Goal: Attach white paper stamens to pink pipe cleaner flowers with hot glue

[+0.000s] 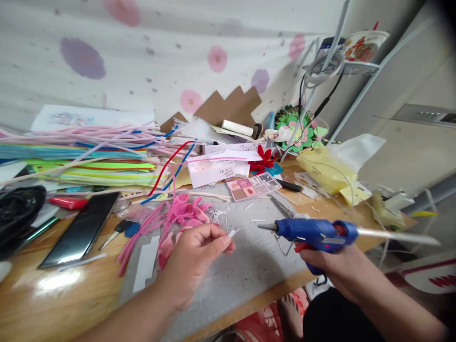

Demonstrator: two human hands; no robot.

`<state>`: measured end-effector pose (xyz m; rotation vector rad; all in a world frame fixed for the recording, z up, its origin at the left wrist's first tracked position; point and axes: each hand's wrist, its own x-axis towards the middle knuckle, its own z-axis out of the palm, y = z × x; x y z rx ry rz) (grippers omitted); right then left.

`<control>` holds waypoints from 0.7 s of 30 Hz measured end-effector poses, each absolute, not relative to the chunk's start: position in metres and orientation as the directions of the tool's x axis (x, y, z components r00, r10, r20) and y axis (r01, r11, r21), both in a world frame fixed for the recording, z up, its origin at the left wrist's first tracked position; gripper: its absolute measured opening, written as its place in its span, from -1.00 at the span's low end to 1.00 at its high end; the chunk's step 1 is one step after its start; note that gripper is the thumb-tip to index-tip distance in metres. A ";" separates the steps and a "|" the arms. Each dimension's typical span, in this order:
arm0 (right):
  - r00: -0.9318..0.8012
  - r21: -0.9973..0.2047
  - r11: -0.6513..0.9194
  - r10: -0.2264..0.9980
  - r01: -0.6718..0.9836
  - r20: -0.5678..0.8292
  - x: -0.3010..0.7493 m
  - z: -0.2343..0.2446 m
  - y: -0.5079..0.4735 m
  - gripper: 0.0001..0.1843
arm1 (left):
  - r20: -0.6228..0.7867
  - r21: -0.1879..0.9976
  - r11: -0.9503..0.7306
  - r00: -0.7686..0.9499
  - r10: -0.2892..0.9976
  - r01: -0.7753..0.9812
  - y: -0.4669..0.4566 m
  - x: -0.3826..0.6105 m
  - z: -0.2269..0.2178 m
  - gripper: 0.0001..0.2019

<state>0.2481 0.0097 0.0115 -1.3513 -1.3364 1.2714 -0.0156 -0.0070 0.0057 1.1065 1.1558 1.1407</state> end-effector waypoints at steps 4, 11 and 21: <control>-0.294 -0.898 0.243 0.946 0.367 0.136 0.233 0.021 0.006 -0.90 | -0.111 0.994 0.111 0.034 0.993 -0.007 -0.008 -0.014 0.008 -0.88; -0.477 -0.702 0.518 0.832 0.488 0.283 0.224 0.027 0.011 -0.90 | -0.104 0.994 0.103 0.037 0.994 0.025 -0.010 -0.015 0.011 -0.90; -0.515 -0.646 0.549 0.814 0.531 0.269 0.223 0.025 0.007 -0.88 | -0.079 0.997 0.079 0.056 0.995 -0.006 -0.012 -0.015 0.011 -0.91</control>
